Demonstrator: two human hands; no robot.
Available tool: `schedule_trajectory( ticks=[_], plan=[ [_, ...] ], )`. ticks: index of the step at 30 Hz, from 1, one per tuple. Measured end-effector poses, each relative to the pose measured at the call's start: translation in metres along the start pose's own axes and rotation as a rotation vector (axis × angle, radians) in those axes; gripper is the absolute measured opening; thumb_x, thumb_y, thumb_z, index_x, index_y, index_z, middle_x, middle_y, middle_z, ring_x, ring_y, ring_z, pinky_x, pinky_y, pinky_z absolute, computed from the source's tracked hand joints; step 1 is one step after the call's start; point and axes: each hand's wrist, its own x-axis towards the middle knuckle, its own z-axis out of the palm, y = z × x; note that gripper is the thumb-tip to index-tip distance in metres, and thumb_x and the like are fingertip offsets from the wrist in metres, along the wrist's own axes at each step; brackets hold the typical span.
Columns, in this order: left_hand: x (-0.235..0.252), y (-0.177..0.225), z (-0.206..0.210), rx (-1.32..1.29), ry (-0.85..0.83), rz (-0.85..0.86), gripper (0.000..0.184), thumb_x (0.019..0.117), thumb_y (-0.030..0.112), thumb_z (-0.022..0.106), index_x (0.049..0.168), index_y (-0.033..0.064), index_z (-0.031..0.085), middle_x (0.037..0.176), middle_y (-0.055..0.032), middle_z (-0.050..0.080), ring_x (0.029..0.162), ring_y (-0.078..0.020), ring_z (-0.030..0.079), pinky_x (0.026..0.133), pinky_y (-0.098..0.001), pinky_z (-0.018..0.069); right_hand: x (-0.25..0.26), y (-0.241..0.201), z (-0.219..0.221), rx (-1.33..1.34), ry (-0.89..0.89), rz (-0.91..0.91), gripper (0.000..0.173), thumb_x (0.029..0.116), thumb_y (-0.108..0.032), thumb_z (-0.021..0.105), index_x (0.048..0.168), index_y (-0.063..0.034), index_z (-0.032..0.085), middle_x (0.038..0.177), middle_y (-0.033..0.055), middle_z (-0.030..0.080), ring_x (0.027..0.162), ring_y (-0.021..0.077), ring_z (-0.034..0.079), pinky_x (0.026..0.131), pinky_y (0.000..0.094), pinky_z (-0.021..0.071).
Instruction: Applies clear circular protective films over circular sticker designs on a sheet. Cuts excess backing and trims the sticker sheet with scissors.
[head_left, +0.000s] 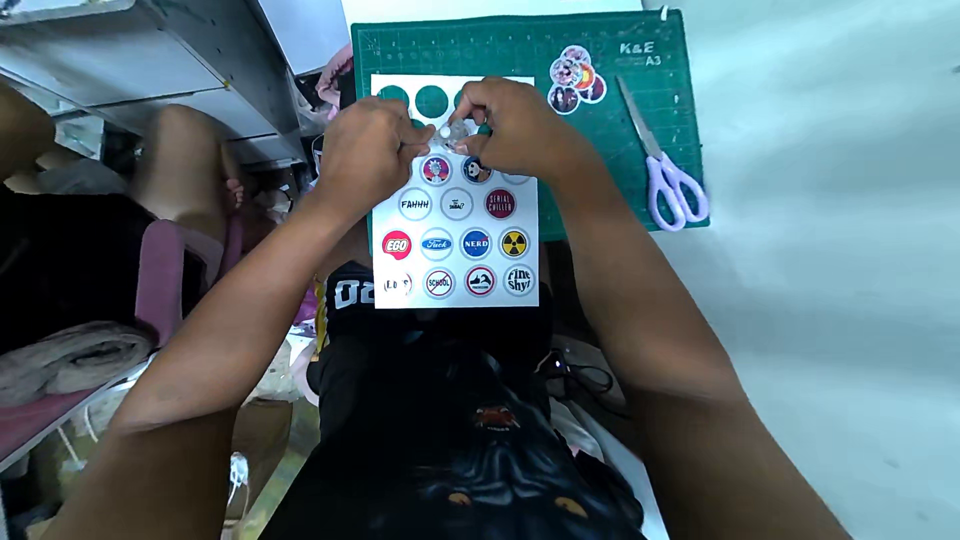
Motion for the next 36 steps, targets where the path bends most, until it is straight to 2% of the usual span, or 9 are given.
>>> schedule_trajectory(
  ticks=[6, 10, 16, 24, 28, 31, 32, 36],
  plan=[
    [0.003, -0.004, -0.001, 0.066, 0.007, 0.068, 0.023, 0.1020, 0.021, 0.058, 0.108, 0.0196, 0.080, 0.103, -0.0065, 0.073, 0.103, -0.0296, 0.067, 0.085, -0.0488, 0.0544, -0.001, -0.001, -0.001, 0.019, 0.000, 0.013, 0.028, 0.0887, -0.015, 0.077, 0.115, -0.0099, 0.069, 0.106, 0.0103, 0.062, 0.094, 0.0237, 0.061, 0.083, 0.0436, 0.0537],
    [0.008, -0.010, -0.003, 0.102, 0.001, 0.160, 0.025, 0.1031, 0.018, 0.056, 0.113, 0.0178, 0.079, 0.102, -0.0087, 0.072, 0.101, -0.0322, 0.066, 0.083, -0.0490, 0.0534, 0.000, -0.001, -0.001, 0.019, -0.005, 0.014, 0.027, 0.0899, -0.016, 0.076, 0.115, -0.0099, 0.069, 0.107, 0.0099, 0.062, 0.094, 0.0225, 0.061, 0.084, 0.0421, 0.0540],
    [0.018, -0.021, -0.007, 0.137, -0.009, 0.274, 0.029, 0.1028, 0.014, 0.052, 0.114, 0.0183, 0.078, 0.105, -0.0067, 0.075, 0.097, -0.0325, 0.068, 0.081, -0.0488, 0.0529, 0.000, -0.001, -0.001, 0.016, -0.007, 0.023, 0.028, 0.0895, -0.015, 0.077, 0.116, -0.0103, 0.069, 0.107, 0.0097, 0.062, 0.094, 0.0226, 0.061, 0.083, 0.0420, 0.0537],
    [0.044, -0.031, -0.016, 0.160, -0.102, 0.402, 0.029, 0.1035, 0.013, 0.050, 0.111, 0.0198, 0.077, 0.109, -0.0049, 0.075, 0.104, -0.0333, 0.067, 0.082, -0.0525, 0.0520, 0.000, -0.004, -0.001, -0.021, -0.022, 0.032, 0.030, 0.0909, -0.015, 0.076, 0.119, -0.0085, 0.066, 0.110, 0.0118, 0.062, 0.098, 0.0257, 0.062, 0.087, 0.0449, 0.0536],
    [0.056, -0.032, -0.021, 0.195, -0.148, 0.463, 0.029, 0.1045, 0.014, 0.049, 0.110, 0.0196, 0.077, 0.104, -0.0048, 0.075, 0.103, -0.0325, 0.067, 0.081, -0.0517, 0.0513, 0.001, -0.005, 0.000, -0.020, -0.032, 0.042, 0.036, 0.0920, -0.015, 0.075, 0.125, -0.0117, 0.061, 0.111, 0.0120, 0.060, 0.099, 0.0278, 0.062, 0.086, 0.0481, 0.0541],
    [0.062, -0.031, -0.024, 0.213, -0.168, 0.503, 0.028, 0.1052, 0.014, 0.049, 0.111, 0.0191, 0.077, 0.104, -0.0058, 0.075, 0.102, -0.0334, 0.067, 0.081, -0.0521, 0.0515, 0.002, -0.005, 0.001, 0.023, -0.036, 0.066, 0.051, 0.0919, -0.014, 0.076, 0.134, -0.0125, 0.046, 0.104, 0.0095, 0.059, 0.083, 0.0245, 0.066, 0.072, 0.0463, 0.0597],
    [0.065, -0.031, -0.024, 0.220, -0.173, 0.512, 0.029, 0.1050, 0.014, 0.049, 0.112, 0.0195, 0.076, 0.106, -0.0058, 0.075, 0.103, -0.0339, 0.067, 0.081, -0.0529, 0.0513, 0.002, -0.006, 0.000, 0.029, -0.045, 0.088, 0.054, 0.0927, -0.015, 0.076, 0.135, -0.0122, 0.042, 0.104, 0.0092, 0.059, 0.081, 0.0241, 0.066, 0.070, 0.0458, 0.0599],
    [0.071, -0.029, -0.024, 0.241, -0.219, 0.529, 0.029, 0.1057, 0.011, 0.048, 0.115, 0.0161, 0.075, 0.113, -0.0074, 0.073, 0.107, -0.0359, 0.066, 0.083, -0.0560, 0.0516, 0.001, -0.008, -0.001, 0.030, -0.046, 0.123, 0.054, 0.0916, -0.015, 0.077, 0.134, -0.0087, 0.044, 0.108, 0.0116, 0.059, 0.086, 0.0262, 0.068, 0.073, 0.0479, 0.0613]
  ],
)
